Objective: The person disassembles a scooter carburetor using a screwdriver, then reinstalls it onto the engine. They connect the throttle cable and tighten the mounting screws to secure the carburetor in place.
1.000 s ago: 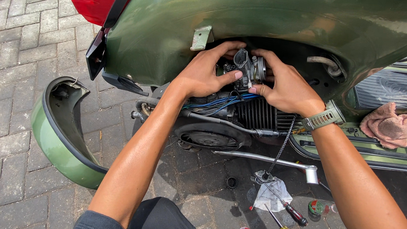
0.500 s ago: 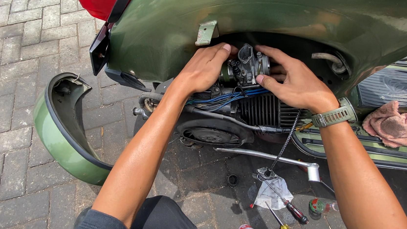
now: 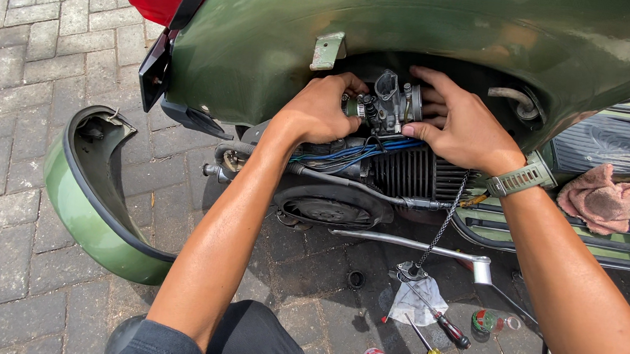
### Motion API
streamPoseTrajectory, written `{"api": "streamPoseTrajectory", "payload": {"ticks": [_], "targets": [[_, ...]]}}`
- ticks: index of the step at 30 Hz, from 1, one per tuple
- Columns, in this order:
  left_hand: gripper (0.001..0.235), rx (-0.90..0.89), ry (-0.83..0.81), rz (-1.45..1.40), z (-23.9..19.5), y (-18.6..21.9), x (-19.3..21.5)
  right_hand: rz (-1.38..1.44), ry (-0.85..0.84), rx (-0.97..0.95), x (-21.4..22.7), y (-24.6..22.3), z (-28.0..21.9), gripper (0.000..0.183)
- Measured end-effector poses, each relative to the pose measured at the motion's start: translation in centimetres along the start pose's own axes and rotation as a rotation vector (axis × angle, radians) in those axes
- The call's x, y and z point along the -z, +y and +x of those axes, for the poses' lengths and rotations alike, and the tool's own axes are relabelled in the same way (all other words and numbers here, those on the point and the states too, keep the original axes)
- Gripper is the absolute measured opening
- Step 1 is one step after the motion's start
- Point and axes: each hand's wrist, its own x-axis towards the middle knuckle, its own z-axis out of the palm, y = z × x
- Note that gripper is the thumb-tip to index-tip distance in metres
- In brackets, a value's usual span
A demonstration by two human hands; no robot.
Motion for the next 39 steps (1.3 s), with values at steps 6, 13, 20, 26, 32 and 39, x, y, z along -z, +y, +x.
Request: {"api": "streamPoseTrajectory", "payload": {"ticks": [6, 13, 20, 26, 32, 39], "targets": [[0.044, -0.029, 0.033, -0.020, -0.4, 0.5, 0.3, -0.043, 0.001, -0.014, -0.4, -1.0, -0.1, 0.061], [0.041, -0.034, 0.022, 0.012, -1.1, 1.1, 0.6, -0.096, -0.002, 0.013, -0.6, -1.9, -0.5, 0.060], [0.044, -0.032, 0.034, -0.016, -0.4, 0.6, 0.2, -0.061, -0.027, 0.016, 0.0, -1.8, -0.4, 0.068], [0.046, 0.003, 0.040, -0.074, -0.2, 0.5, 0.0, 0.006, -0.043, -0.023, 0.3, -1.5, -0.5, 0.074], [0.045, 0.084, 0.074, -0.257, -0.3, 0.0, 1.0, 0.001, -0.027, -0.043, 0.3, -3.5, -0.4, 0.071], [0.038, 0.048, 0.025, -0.077, -1.2, 0.4, 2.1, -0.072, 0.020, -0.015, -0.1, -4.1, 0.2, 0.070]]}}
